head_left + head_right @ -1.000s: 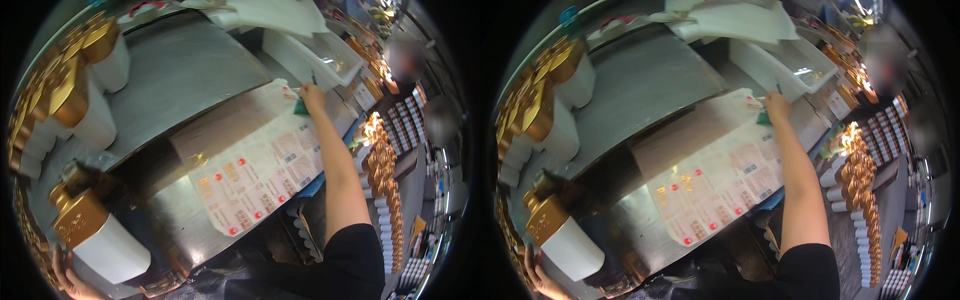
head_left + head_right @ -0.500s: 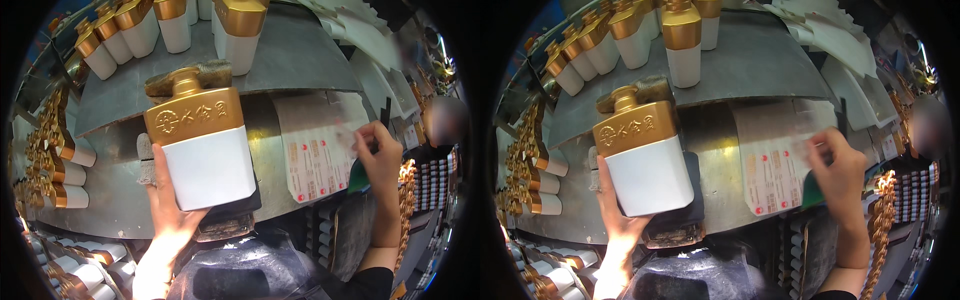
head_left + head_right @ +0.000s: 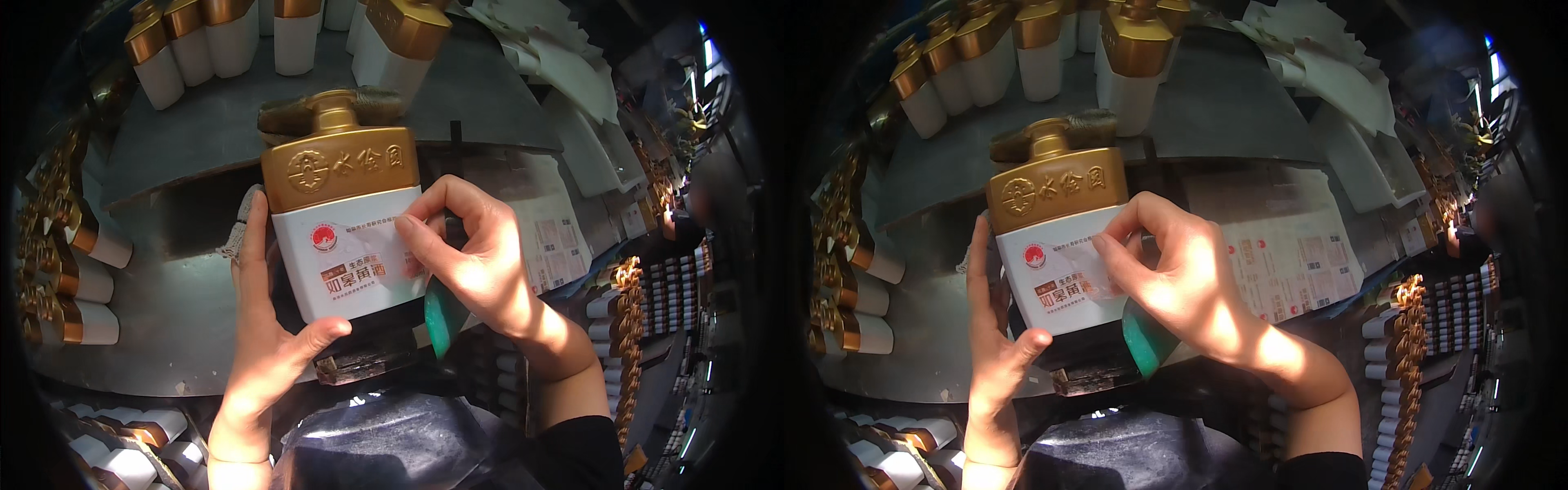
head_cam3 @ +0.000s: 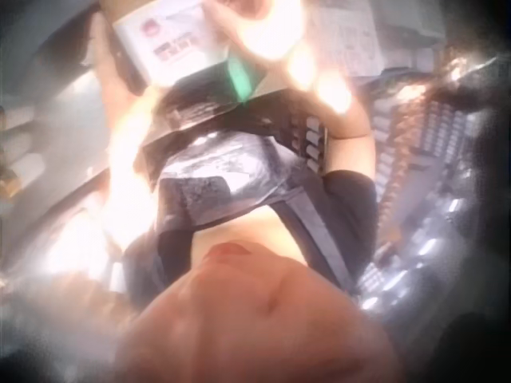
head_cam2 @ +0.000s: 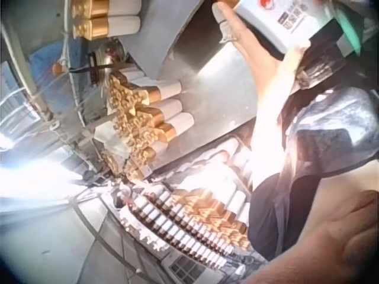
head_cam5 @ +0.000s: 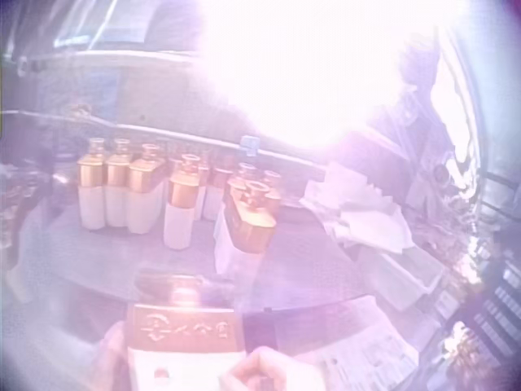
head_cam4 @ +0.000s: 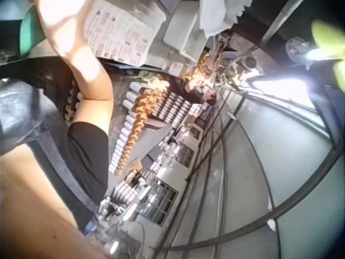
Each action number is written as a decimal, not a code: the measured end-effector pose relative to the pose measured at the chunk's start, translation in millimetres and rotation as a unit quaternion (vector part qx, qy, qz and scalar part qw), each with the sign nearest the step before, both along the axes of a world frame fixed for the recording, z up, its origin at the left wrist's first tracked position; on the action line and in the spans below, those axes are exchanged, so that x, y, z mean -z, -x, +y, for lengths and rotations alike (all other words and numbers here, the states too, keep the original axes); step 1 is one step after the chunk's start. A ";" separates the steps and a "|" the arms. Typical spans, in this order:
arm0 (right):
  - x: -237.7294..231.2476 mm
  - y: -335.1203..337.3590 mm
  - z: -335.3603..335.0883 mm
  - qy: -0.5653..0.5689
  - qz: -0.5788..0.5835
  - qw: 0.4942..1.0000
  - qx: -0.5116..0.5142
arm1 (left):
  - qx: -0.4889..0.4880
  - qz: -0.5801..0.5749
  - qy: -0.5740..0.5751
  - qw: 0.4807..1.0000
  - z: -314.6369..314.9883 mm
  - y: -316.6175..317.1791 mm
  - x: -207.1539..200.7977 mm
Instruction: The person applies white paper labels to the bodies of gold and white bottles. They use a green plastic scraper to smooth the labels and a small knife to trim the excess paper from the edges. The labeled bottles are then placed on a nearby metal surface.
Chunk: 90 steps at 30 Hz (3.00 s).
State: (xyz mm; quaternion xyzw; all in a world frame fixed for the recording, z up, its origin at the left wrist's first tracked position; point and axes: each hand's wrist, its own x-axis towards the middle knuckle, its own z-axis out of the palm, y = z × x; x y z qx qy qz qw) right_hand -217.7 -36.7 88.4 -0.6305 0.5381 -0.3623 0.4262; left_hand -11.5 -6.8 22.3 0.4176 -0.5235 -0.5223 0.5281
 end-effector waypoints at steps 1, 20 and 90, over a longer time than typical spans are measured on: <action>0.7 0.5 0.2 0.039 0.051 0.998 -0.011 | -0.008 0.025 0.005 1.000 -2.0 2.2 -2.8; 17.4 15.1 -1.5 0.043 0.111 0.993 -0.010 | -0.051 -0.298 0.150 0.941 -6.3 -3.7 -1.7; 61.0 -11.0 88.0 0.148 0.200 0.950 -0.191 | 0.057 -0.537 0.328 0.775 -29.5 3.3 -31.6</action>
